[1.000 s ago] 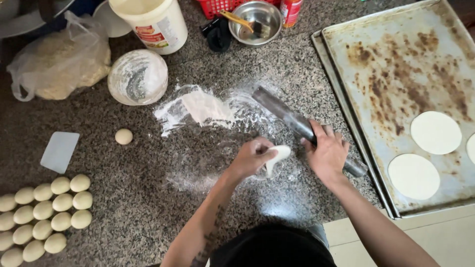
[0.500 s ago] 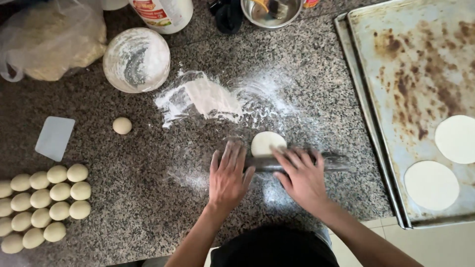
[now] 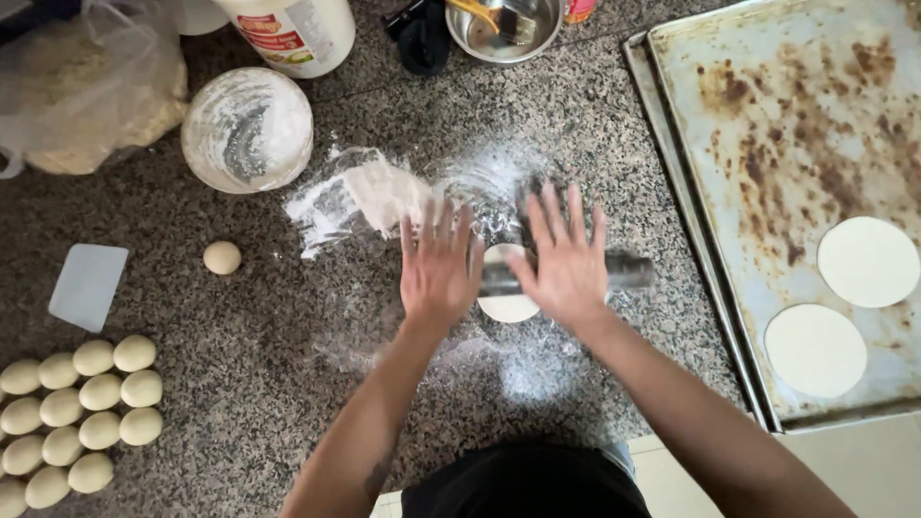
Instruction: Rolling out small balls of dough into flat circles using a rolling pin and placing them on a baking sheet.
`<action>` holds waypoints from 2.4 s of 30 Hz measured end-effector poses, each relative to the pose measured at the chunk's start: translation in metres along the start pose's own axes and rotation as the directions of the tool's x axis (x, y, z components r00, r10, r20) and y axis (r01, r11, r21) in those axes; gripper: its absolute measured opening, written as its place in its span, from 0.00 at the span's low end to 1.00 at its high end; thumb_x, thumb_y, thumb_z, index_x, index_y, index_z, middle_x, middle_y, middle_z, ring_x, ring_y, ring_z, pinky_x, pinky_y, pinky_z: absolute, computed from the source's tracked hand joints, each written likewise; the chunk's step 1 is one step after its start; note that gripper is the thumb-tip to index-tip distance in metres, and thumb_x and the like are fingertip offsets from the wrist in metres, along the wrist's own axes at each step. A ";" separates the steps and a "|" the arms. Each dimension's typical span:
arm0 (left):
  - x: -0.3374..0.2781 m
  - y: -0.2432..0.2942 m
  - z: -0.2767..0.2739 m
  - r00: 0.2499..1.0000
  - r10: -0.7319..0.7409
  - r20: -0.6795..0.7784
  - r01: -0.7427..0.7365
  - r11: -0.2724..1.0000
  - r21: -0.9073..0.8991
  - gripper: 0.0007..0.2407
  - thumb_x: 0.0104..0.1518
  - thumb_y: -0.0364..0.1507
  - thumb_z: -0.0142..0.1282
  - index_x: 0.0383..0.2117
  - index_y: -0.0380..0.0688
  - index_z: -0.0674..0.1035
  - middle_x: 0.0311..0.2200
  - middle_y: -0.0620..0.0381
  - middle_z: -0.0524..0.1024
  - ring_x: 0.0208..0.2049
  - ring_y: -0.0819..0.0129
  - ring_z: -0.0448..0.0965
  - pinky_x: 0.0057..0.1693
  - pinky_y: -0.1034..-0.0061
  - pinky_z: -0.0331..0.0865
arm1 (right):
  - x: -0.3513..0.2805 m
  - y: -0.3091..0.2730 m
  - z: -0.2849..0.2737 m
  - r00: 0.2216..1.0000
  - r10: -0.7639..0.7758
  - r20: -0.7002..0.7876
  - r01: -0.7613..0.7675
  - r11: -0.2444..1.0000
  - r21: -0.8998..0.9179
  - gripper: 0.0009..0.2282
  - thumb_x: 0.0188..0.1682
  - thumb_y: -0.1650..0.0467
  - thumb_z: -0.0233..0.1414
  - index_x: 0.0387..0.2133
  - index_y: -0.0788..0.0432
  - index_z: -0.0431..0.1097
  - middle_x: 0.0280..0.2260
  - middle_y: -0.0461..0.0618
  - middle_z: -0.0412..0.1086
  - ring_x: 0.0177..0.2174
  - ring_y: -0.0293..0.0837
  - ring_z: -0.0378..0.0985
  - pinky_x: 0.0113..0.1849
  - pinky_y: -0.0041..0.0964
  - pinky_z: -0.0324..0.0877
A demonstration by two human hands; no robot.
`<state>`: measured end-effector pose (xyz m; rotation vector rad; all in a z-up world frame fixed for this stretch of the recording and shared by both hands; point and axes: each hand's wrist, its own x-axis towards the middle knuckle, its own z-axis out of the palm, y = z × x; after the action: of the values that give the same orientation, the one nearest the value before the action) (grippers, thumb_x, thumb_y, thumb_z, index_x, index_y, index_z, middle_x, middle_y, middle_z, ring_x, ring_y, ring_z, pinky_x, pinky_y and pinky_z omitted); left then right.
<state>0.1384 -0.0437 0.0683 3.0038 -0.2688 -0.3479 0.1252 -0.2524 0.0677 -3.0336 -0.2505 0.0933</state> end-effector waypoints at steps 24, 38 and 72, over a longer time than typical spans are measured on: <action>0.017 0.049 0.107 0.965 0.068 0.253 0.152 0.640 -0.753 0.26 0.47 0.57 0.77 0.47 0.60 0.92 0.43 0.54 0.91 0.54 0.48 0.91 0.58 0.51 0.83 | -0.094 0.098 0.017 0.885 0.465 0.031 -0.465 0.879 0.106 0.31 0.59 0.51 0.62 0.77 0.31 0.67 0.64 0.41 0.74 0.63 0.58 0.76 0.61 0.69 0.67; -0.110 -0.018 0.091 0.936 0.149 -0.319 -0.199 0.971 -0.131 0.23 0.79 0.45 0.46 0.77 0.55 0.73 0.70 0.50 0.74 0.79 0.50 0.64 0.83 0.45 0.51 | -0.121 0.041 0.066 0.989 -0.149 -0.011 0.149 0.989 0.016 0.29 0.55 0.57 0.60 0.73 0.27 0.69 0.59 0.33 0.76 0.57 0.46 0.78 0.61 0.60 0.63; -0.061 -0.008 0.085 0.811 0.283 -0.512 -0.324 0.946 0.009 0.26 0.75 0.35 0.51 0.79 0.45 0.71 0.84 0.49 0.62 0.84 0.54 0.59 0.82 0.52 0.53 | -0.113 0.076 0.050 0.986 0.167 -0.001 -0.167 0.985 -0.050 0.25 0.61 0.50 0.54 0.72 0.27 0.69 0.50 0.38 0.79 0.51 0.50 0.85 0.51 0.59 0.71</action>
<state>0.0615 -0.0317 -0.0021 2.7692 -0.6491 0.4523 0.0222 -0.3412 0.0165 -3.0992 0.0017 0.1056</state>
